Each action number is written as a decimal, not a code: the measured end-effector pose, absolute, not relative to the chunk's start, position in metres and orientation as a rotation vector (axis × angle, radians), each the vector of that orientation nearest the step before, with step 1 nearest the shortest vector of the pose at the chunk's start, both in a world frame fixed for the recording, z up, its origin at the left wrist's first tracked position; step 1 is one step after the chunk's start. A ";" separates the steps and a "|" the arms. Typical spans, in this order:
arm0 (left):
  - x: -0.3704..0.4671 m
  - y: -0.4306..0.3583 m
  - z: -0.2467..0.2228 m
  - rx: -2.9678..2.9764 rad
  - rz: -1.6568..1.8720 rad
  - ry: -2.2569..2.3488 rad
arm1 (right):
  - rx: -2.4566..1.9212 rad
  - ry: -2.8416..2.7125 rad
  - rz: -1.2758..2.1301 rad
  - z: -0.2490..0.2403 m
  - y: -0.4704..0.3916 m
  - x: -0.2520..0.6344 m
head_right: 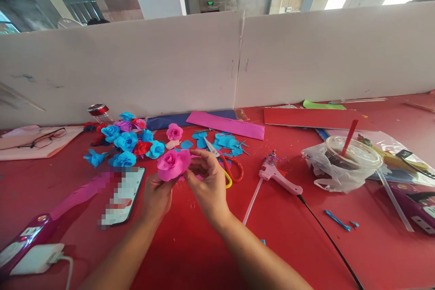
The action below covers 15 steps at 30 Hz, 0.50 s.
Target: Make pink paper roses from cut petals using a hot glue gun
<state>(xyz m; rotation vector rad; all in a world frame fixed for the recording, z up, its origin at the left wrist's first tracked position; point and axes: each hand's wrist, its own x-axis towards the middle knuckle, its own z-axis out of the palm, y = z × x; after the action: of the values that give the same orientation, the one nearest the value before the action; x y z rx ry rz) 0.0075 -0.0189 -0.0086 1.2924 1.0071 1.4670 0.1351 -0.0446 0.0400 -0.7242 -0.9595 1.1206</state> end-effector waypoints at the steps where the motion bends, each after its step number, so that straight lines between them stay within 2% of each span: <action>1: 0.008 -0.019 -0.009 1.298 1.464 0.992 | -0.727 -0.964 1.102 0.040 -0.044 0.135; 15: 0.009 -0.022 -0.004 1.352 1.480 1.106 | -0.705 -0.928 1.215 0.033 -0.040 0.134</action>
<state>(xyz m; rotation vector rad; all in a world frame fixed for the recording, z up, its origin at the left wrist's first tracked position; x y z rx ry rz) 0.0087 -0.0222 -0.0039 1.3519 1.1061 1.4798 0.1343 -0.0404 0.0325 -0.7054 -0.9282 1.2150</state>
